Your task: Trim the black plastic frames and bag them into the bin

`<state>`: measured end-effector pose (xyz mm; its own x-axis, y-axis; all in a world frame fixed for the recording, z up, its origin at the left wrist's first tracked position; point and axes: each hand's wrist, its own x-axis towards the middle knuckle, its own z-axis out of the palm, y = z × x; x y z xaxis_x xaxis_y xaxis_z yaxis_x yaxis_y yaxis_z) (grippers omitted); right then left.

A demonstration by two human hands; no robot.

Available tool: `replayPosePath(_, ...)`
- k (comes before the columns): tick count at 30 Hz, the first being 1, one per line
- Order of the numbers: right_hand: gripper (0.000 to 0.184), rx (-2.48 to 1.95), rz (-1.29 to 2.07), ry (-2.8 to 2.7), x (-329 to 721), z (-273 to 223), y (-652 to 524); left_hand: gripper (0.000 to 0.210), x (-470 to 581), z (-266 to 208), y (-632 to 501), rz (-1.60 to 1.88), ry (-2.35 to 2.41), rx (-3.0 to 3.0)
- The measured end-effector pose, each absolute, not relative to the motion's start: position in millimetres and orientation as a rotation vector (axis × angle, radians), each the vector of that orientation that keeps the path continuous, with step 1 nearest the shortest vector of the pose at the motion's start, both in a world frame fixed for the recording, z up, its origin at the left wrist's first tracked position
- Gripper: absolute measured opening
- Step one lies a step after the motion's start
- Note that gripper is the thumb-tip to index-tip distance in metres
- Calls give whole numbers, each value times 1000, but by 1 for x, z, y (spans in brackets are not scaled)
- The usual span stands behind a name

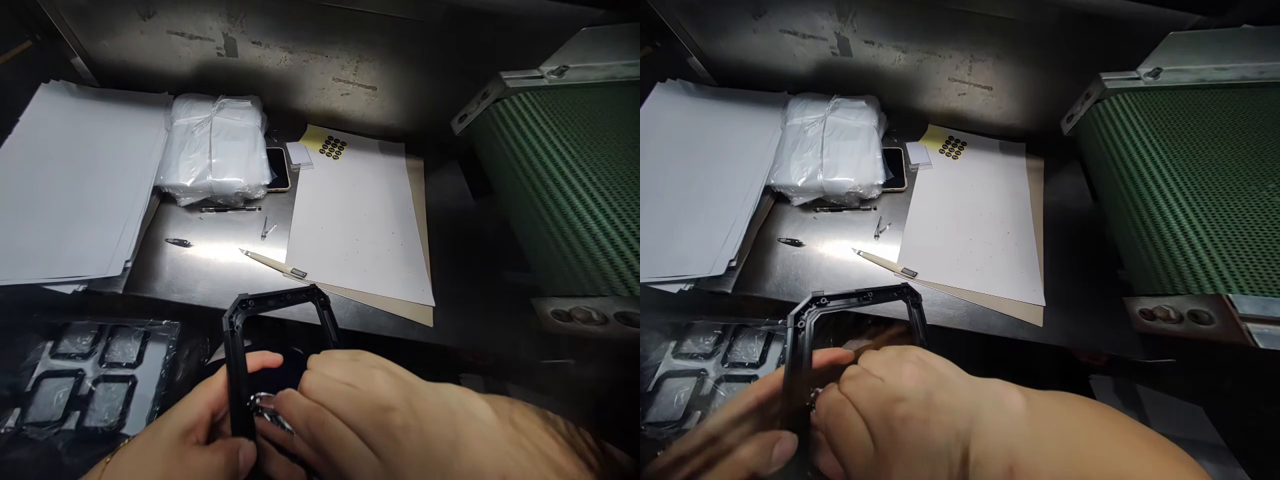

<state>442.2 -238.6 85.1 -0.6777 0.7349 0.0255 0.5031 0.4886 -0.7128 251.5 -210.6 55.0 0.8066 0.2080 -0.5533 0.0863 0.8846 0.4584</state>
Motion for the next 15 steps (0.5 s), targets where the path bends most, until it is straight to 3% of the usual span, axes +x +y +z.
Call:
replayPosePath(5, 22, -913, 976, -2354, 451, 73, -236, 46, 250, 51, -211, 84, 533, 492)
replayPosePath(10, 18, -800, 1196, -2086, 460, 64, -236, 48, 249, 48, -214, 55, 608, 446)
replayPosePath(15, 11, -1078, 810, -2143, 455, 61, -247, 54, 252, 50, -214, 43, 595, 469)
